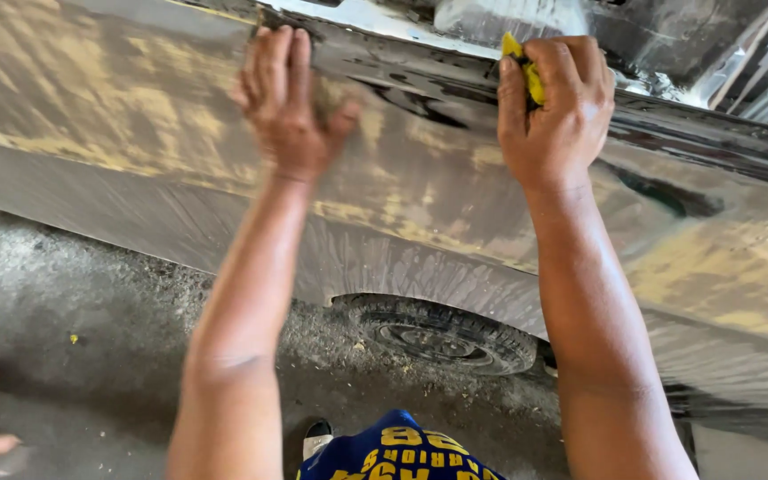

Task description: Wet sanding the exterior body of a van to prepare it for painting.

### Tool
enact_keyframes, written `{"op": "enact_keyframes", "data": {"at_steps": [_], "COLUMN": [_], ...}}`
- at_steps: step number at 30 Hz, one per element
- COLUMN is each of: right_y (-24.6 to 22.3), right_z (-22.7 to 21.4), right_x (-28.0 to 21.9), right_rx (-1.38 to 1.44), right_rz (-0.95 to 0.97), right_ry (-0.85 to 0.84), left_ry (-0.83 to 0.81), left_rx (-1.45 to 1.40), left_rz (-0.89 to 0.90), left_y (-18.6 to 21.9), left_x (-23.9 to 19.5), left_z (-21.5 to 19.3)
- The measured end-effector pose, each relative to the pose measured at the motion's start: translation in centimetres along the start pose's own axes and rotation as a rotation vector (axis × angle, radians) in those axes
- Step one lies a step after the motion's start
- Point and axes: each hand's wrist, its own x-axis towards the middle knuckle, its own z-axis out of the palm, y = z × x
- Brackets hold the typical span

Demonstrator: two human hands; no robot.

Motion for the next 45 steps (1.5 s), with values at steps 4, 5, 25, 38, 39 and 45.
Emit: {"op": "enact_keyframes", "data": {"at_steps": [4,5,25,38,39,45], "right_y": [0.4,0.6,-0.4,-5.1,-4.6,-7.5], "right_z": [0.2,0.1,0.2,2.9,4.5,8.7], "right_x": [0.1,-0.2,0.0,2.7,2.6,4.2], "right_rx": [-0.058,-0.036,-0.011,-0.017,-0.032,0.060], "right_rz": [-0.020,-0.001,-0.010,-0.004,-0.001,0.051], "right_ry": [0.006,-0.020,0.001,0.059,0.065,0.095], "left_ry": [-0.148,-0.236,-0.241,-0.499,-0.494,-0.690], "left_rx": [-0.366,-0.467,-0.112,-0.085,-0.096,-0.597], "left_rz": [-0.022,0.088,-0.151,-0.196,-0.185,0.190], "left_y": [6.3,7.1,-5.9,-9.7,-6.9,-4.2], "left_x": [0.6,0.4,-1.8,-0.8,0.1,3.4], "left_z": [-3.5,-4.6,0.0,-1.6,-2.7,-7.3]}}
